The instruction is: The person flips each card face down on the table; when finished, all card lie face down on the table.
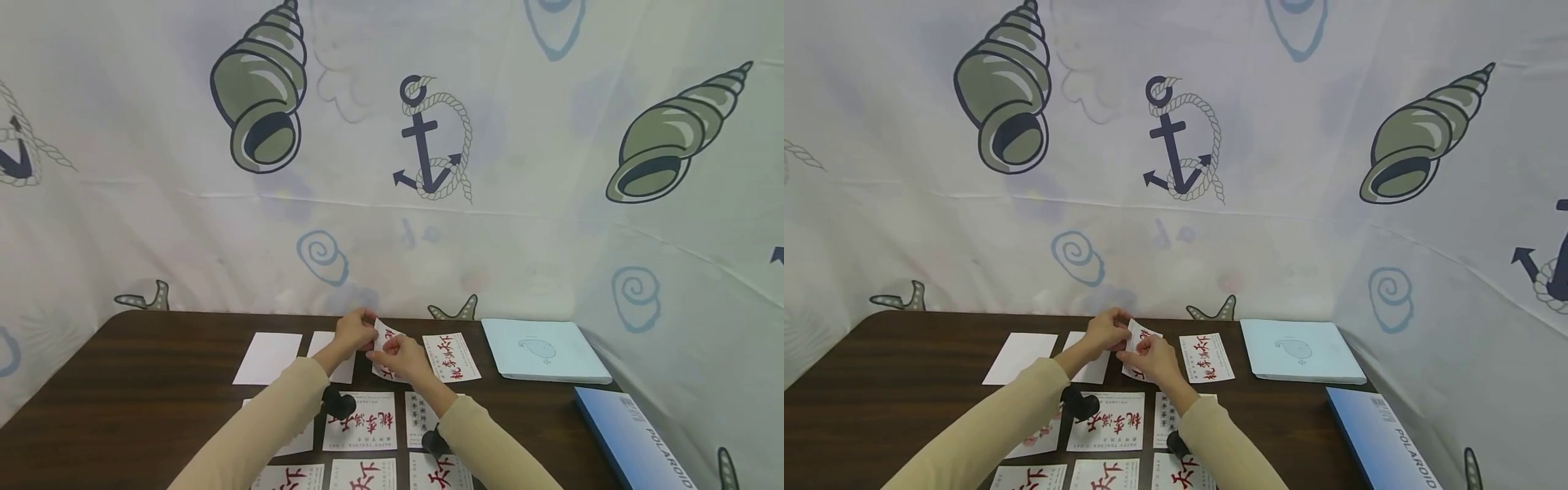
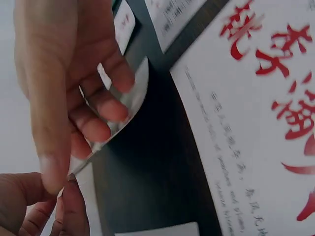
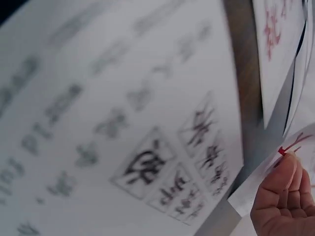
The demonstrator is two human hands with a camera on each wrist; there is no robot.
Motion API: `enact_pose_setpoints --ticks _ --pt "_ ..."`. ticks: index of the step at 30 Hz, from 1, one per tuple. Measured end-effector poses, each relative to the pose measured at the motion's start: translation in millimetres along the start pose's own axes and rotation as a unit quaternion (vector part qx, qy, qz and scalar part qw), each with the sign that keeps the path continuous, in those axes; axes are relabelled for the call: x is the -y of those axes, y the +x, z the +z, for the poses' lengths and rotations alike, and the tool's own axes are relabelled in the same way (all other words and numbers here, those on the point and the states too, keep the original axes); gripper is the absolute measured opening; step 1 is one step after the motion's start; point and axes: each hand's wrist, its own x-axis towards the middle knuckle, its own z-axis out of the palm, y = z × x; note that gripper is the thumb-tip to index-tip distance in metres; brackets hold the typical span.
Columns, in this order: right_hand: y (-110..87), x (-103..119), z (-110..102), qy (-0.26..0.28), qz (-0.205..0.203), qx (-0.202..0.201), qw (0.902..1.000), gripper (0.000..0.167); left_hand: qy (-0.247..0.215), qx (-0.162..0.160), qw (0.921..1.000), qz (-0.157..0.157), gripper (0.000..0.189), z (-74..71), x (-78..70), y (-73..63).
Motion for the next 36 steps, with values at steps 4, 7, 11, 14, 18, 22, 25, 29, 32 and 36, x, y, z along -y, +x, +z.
enact_pose_setpoints --ticks 4,7,11,14,18,22,25,29,32,36 --pt "-2.1 7 -3 0.031 0.001 0.008 0.9995 0.033 -0.037 0.02 0.9991 0.005 0.029 -0.3 -4.6 -2.0" --pt "-5.4 11 -10 0.104 -0.002 0.02 0.9944 0.028 -0.081 0.049 0.9955 0.0 0.029 -1.5 -3.4 -3.7" --pt "-10.2 14 -21 0.168 -0.019 0.004 0.9856 0.028 -0.093 0.1 0.9904 -0.016 0.041 -1.9 5.9 -5.6" --pt "-13.6 14 -29 0.184 -0.017 -0.021 0.9826 0.028 -0.087 0.11 0.9897 -0.028 0.046 -2.4 13.3 -8.0" --pt "-16.8 7 -33 0.181 0.011 -0.051 0.9822 0.031 -0.041 0.045 0.998 -0.015 0.045 -4.0 16.8 -12.4" --pt "-15.9 -6 -31 0.159 0.042 -0.079 0.9833 0.037 0.043 -0.009 0.9988 0.021 0.041 -3.5 17.9 -18.1" --pt "-13.6 -15 -28 0.125 0.062 -0.086 0.9864 0.041 0.095 -0.019 0.9946 0.037 0.039 -3.5 19.5 -23.3" --pt "-12.5 -21 -24 0.071 0.084 -0.078 0.9908 0.04 0.155 -0.016 0.9863 0.054 0.036 -3.3 22.3 -28.0" --pt "-12.4 -23 -22 0.035 0.093 -0.069 0.9926 0.037 0.192 -0.011 0.9788 0.07 0.034 -1.5 24.9 -27.8" --pt "-12.0 -23 -21 -0.015 0.09 -0.058 0.9941 0.034 0.225 -0.007 0.971 0.081 0.031 1.4 26.1 -25.5"
